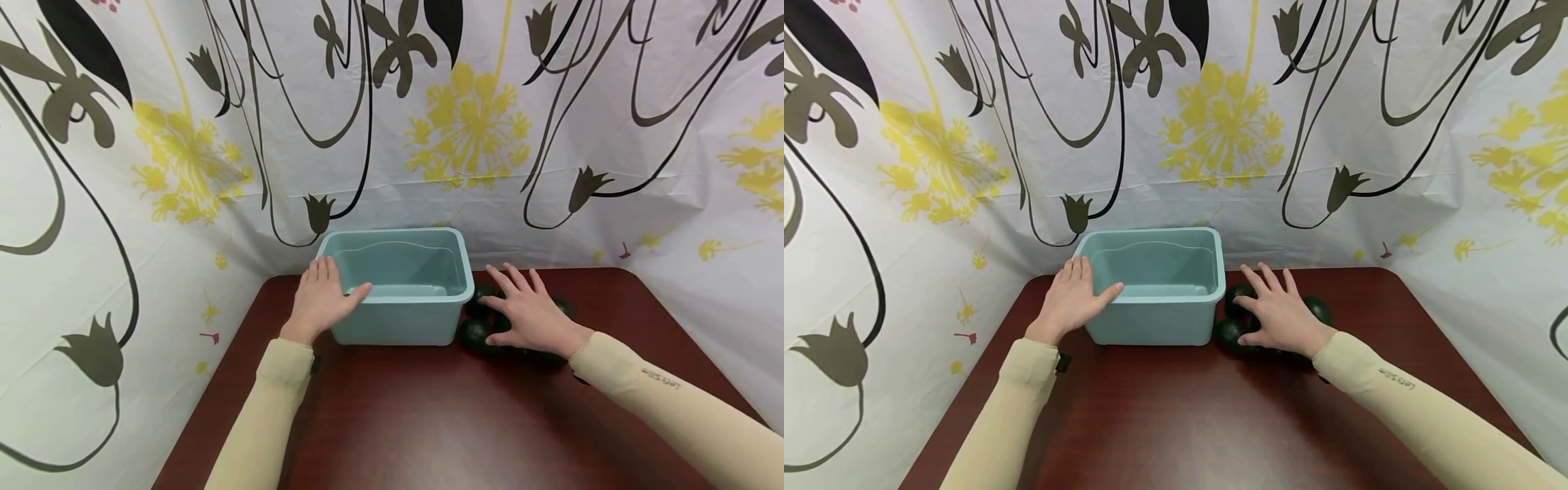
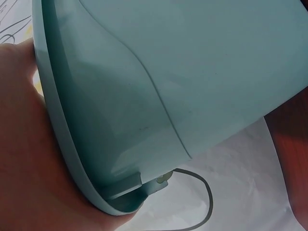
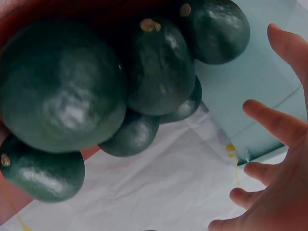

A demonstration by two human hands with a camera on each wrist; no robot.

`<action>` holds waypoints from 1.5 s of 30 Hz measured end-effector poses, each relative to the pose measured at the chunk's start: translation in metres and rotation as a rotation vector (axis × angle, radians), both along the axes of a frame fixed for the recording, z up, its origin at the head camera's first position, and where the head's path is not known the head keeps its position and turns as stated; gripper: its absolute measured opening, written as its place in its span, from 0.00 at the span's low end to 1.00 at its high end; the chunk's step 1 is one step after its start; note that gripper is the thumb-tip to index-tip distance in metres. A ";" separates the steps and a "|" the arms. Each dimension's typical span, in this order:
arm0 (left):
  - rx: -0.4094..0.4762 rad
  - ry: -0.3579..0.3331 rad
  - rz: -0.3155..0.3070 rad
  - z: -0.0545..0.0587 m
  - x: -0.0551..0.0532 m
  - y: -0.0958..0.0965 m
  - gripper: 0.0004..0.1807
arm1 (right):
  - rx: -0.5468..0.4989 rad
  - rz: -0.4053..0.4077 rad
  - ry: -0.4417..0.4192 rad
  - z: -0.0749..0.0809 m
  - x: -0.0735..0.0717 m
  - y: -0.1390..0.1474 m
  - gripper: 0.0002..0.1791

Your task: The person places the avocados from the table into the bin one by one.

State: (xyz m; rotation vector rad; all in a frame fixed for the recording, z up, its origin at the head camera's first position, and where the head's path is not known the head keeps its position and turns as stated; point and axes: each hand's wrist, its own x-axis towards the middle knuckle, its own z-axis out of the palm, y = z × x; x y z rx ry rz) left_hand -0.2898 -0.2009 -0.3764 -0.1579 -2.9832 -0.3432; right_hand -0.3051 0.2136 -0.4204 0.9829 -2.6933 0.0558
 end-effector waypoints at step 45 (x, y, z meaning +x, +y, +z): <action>0.086 0.115 -0.001 -0.002 0.000 -0.001 0.63 | -0.005 -0.037 0.044 -0.053 -0.001 -0.014 0.43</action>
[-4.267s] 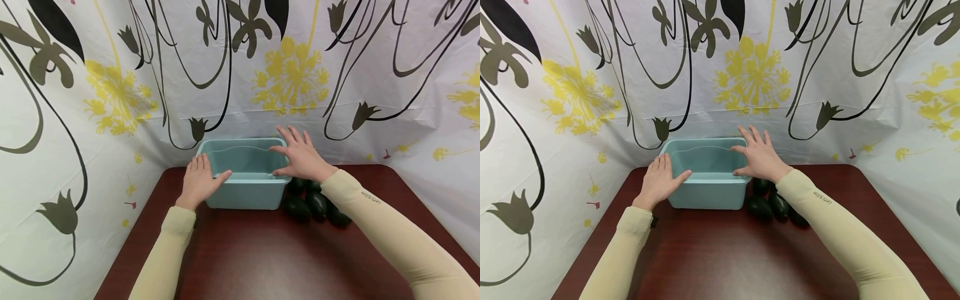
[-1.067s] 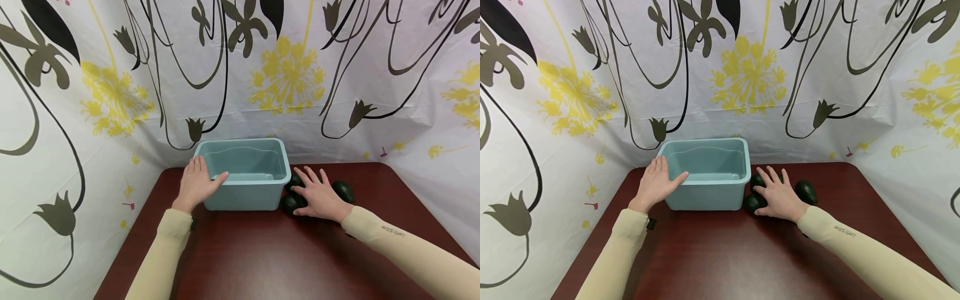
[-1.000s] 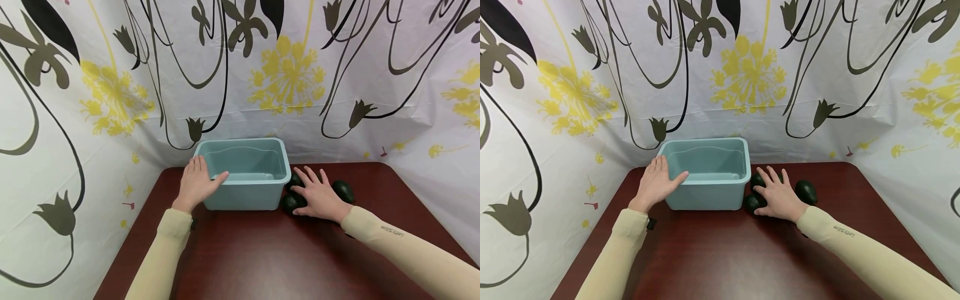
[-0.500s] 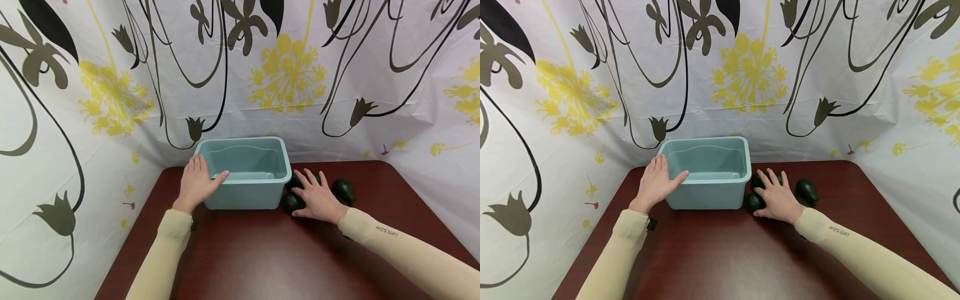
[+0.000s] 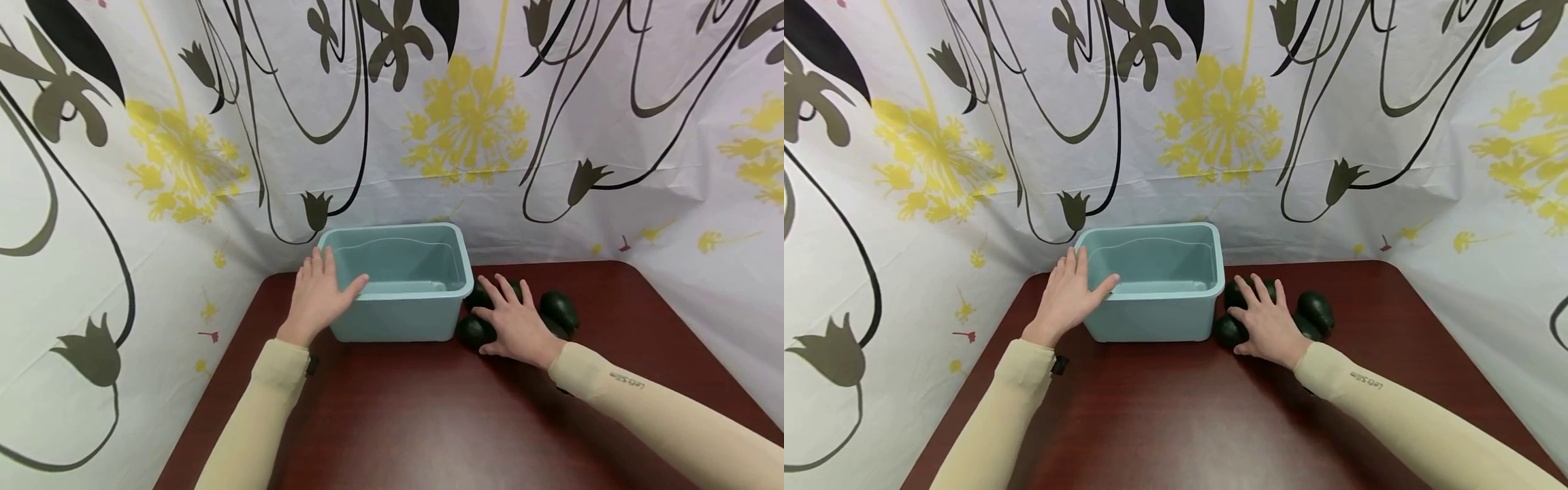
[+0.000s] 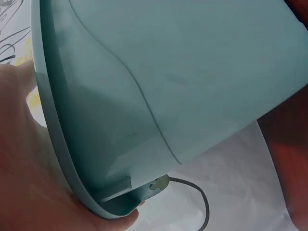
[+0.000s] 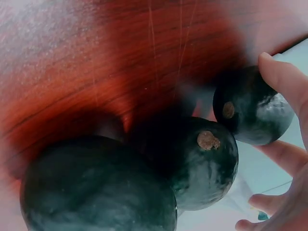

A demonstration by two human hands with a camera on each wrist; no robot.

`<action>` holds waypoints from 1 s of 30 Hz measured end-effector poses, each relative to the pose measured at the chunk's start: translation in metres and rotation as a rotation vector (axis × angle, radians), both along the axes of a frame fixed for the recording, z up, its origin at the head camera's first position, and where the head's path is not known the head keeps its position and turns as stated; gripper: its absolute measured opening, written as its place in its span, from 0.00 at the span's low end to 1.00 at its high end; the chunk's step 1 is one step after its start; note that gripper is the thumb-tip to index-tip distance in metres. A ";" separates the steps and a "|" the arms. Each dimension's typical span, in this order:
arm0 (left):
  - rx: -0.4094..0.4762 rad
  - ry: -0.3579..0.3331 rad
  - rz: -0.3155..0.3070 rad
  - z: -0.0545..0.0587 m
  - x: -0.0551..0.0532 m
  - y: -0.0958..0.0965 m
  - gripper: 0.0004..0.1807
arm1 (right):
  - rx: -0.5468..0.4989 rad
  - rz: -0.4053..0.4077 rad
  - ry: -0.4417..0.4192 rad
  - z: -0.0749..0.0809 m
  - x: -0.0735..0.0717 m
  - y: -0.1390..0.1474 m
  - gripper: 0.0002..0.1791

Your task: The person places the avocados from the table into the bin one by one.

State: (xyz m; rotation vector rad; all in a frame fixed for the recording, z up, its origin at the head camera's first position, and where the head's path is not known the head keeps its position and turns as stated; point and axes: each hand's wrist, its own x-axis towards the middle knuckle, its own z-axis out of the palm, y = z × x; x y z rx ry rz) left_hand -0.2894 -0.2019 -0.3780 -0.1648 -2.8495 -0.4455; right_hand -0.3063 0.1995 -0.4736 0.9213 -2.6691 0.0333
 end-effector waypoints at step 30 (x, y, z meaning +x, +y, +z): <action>-0.073 -0.031 -0.007 -0.007 -0.003 -0.020 0.66 | -0.041 0.016 0.032 0.034 0.007 0.012 0.42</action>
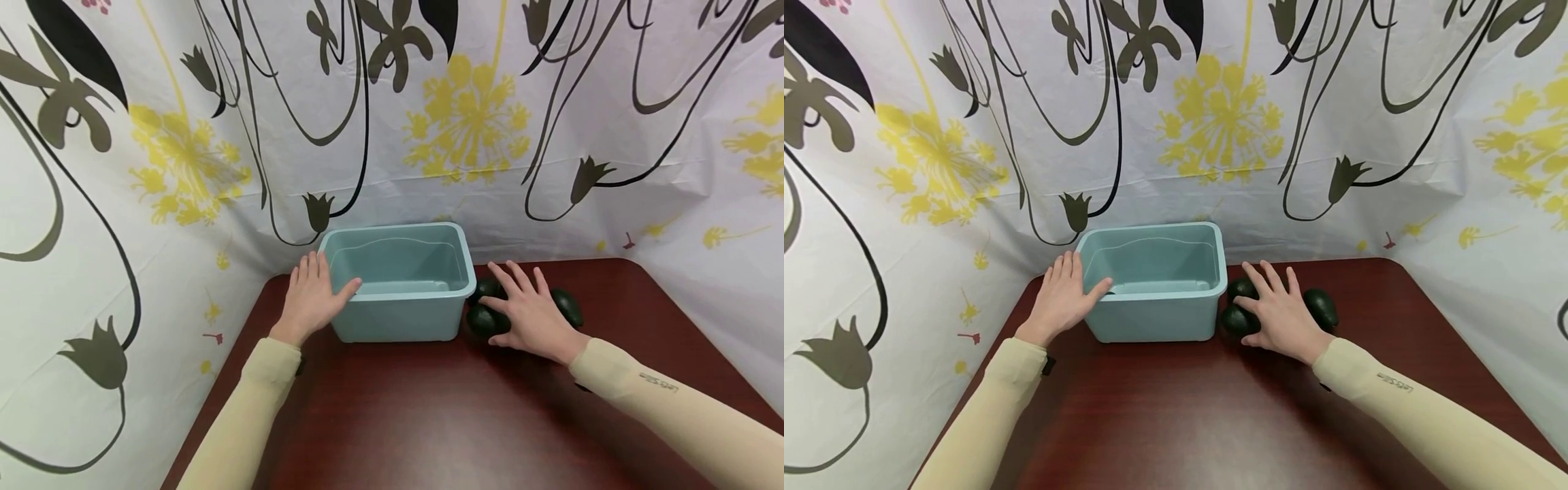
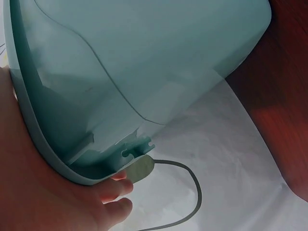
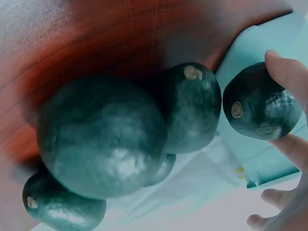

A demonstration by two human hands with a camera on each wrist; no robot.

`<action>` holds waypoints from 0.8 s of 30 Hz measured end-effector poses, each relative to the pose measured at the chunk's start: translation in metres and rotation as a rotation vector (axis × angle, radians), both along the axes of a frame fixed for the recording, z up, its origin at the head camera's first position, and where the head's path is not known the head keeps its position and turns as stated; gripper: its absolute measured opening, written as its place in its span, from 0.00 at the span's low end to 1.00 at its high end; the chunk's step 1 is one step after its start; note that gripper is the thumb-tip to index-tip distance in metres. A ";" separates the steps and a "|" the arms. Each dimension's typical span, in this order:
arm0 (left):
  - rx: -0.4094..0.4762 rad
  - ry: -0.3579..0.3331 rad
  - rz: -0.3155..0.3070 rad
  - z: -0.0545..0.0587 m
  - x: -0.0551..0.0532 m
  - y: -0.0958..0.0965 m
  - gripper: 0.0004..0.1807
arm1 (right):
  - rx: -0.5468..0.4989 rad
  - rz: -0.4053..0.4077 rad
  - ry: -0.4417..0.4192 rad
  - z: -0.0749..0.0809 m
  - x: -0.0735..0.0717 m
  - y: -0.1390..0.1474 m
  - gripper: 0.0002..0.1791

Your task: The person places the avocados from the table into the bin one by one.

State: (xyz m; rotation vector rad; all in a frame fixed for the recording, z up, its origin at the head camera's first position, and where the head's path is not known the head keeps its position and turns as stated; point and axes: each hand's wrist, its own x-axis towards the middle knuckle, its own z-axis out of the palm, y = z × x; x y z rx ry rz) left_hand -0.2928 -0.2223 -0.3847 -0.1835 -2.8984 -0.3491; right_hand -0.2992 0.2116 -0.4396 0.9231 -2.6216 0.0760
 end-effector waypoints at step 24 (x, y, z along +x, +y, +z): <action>0.009 -0.005 -0.018 -0.003 -0.001 -0.001 0.65 | 0.002 0.010 0.144 0.029 -0.005 0.015 0.46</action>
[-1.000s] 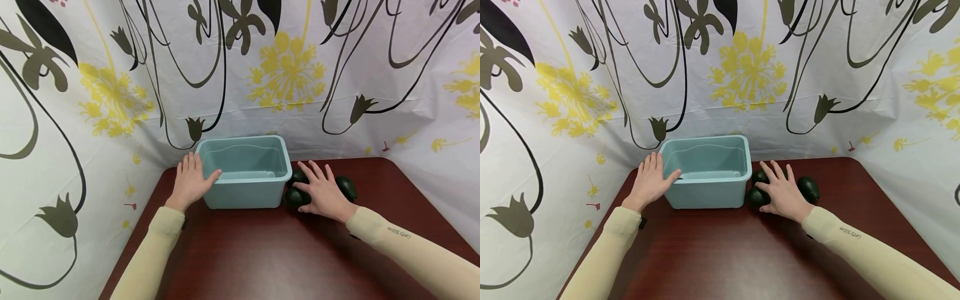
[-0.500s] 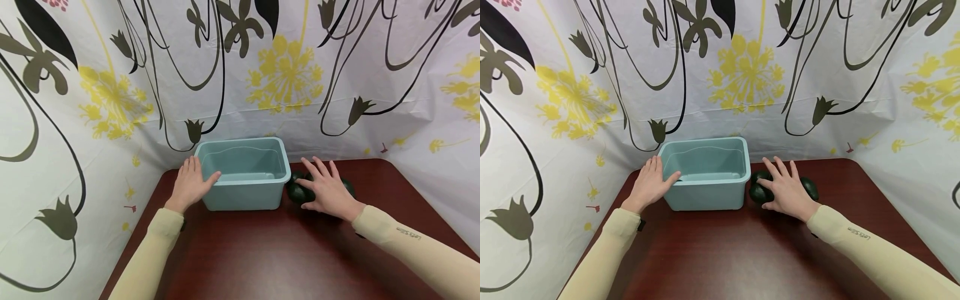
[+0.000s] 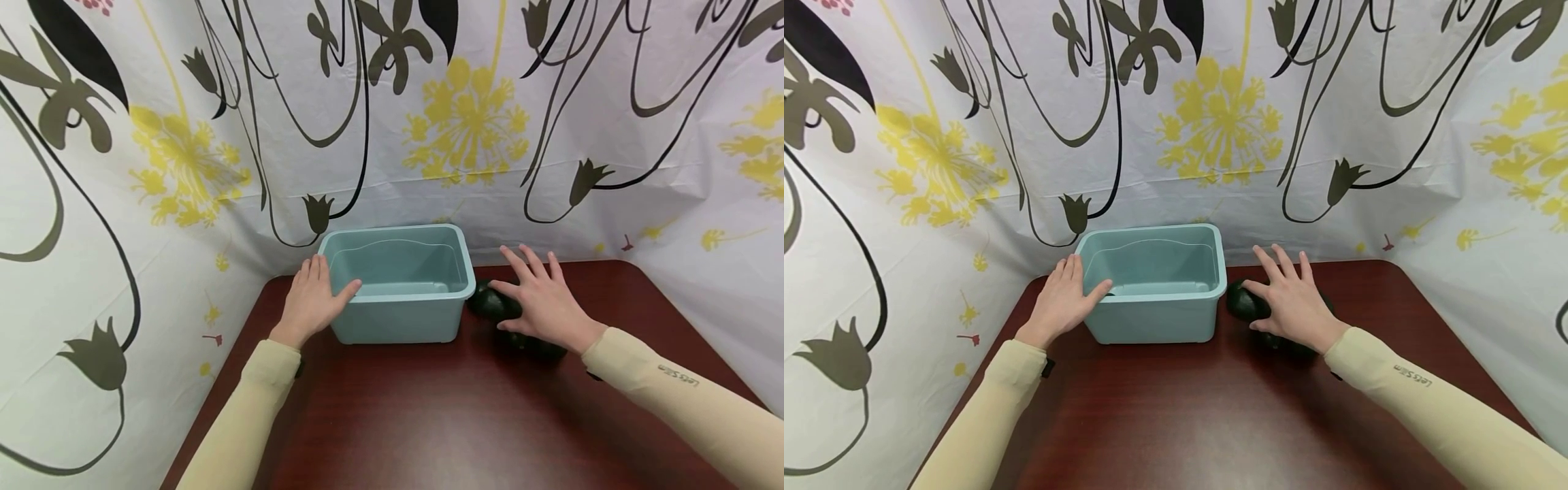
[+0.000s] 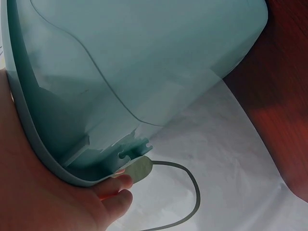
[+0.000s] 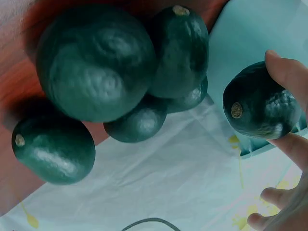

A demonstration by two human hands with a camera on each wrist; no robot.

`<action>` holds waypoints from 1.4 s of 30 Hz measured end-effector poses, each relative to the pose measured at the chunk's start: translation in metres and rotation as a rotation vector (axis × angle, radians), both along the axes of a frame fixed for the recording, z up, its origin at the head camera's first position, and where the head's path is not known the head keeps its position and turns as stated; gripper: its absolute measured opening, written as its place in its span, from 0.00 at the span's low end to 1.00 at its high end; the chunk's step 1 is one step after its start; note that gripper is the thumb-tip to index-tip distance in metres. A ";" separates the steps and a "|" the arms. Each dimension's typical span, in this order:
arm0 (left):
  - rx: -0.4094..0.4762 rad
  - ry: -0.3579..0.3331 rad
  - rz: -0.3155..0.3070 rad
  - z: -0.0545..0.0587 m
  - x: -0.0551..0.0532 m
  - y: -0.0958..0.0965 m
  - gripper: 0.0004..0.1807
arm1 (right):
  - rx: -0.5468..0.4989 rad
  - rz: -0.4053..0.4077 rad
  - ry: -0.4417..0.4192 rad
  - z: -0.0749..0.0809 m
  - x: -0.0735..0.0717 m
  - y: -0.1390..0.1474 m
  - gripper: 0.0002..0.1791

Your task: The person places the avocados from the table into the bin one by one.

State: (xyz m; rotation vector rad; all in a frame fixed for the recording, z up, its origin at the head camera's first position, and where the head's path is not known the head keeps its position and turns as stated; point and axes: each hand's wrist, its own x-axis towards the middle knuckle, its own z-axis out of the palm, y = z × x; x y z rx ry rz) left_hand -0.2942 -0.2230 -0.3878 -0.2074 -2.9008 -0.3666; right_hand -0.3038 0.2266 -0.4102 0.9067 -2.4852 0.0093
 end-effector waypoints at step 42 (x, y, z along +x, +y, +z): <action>0.015 0.023 -0.002 -0.001 -0.001 -0.001 0.64 | -0.043 0.024 0.131 0.058 -0.017 0.000 0.46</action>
